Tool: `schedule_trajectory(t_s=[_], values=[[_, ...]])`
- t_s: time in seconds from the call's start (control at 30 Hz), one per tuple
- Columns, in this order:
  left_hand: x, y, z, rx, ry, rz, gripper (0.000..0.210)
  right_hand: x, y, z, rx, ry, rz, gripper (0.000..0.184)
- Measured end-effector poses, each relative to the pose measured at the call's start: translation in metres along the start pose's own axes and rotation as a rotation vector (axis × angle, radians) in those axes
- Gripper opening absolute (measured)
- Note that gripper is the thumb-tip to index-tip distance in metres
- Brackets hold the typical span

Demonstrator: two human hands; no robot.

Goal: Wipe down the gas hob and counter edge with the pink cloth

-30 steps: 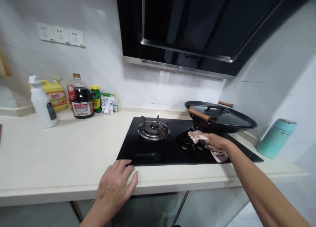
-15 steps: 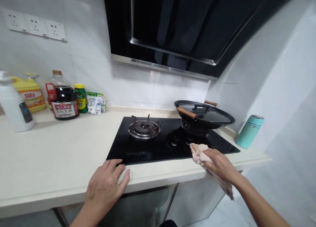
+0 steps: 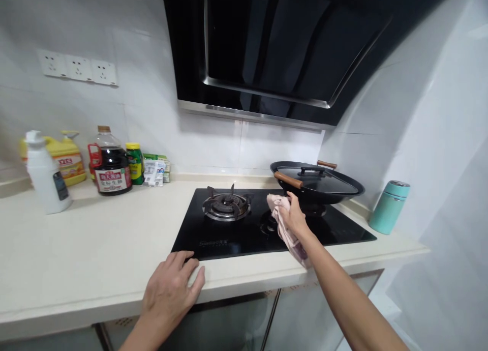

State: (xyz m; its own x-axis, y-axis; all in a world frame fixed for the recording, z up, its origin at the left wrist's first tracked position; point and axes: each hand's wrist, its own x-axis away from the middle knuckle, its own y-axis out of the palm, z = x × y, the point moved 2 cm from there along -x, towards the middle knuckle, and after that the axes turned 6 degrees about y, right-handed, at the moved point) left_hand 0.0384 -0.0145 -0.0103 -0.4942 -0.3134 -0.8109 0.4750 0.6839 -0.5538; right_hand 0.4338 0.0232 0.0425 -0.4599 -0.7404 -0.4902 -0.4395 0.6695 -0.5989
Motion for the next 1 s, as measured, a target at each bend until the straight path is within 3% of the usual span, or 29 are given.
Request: schedule_trajectory(t_s=[0.13, 0.27, 0.5, 0.6, 0.7, 0.77, 0.87, 1.0], values=[[0.000, 0.000, 0.001, 0.004, 0.000, -0.002, 0.017, -0.019, 0.016, 0.004, 0.223, -0.072, -0.183, 0.041], [-0.001, -0.001, 0.002, -0.008, -0.009, 0.001, 0.018, -0.016, 0.013, 0.008, 0.298, -0.124, -0.256, 0.032], [-0.002, -0.002, 0.004, -0.005, -0.040, -0.007, 0.019, 0.048, -0.015, 0.011, 0.333, -0.142, -0.213, 0.030], [-0.003, -0.003, 0.005, -0.009, -0.055, -0.020, 0.019, 0.079, -0.030, 0.012, 0.185, -0.114, -0.257, 0.040], [-0.003, -0.005, 0.006, -0.005, -0.073, -0.035, 0.018, 0.096, -0.040, 0.012, -0.036, -0.124, -0.341, 0.038], [-0.003, -0.006, 0.007, 0.000, -0.078, -0.045, 0.018, 0.098, -0.047, 0.014, -0.138, -0.115, -0.307, 0.038], [-0.003, -0.007, 0.008, 0.006, -0.074, -0.046, 0.018, 0.093, -0.065, 0.022, -0.198, -0.045, -0.117, 0.052], [-0.003, -0.008, 0.009, 0.009, -0.072, -0.036, 0.018, 0.078, -0.101, 0.047, -0.085, 0.064, 0.093, 0.062]])
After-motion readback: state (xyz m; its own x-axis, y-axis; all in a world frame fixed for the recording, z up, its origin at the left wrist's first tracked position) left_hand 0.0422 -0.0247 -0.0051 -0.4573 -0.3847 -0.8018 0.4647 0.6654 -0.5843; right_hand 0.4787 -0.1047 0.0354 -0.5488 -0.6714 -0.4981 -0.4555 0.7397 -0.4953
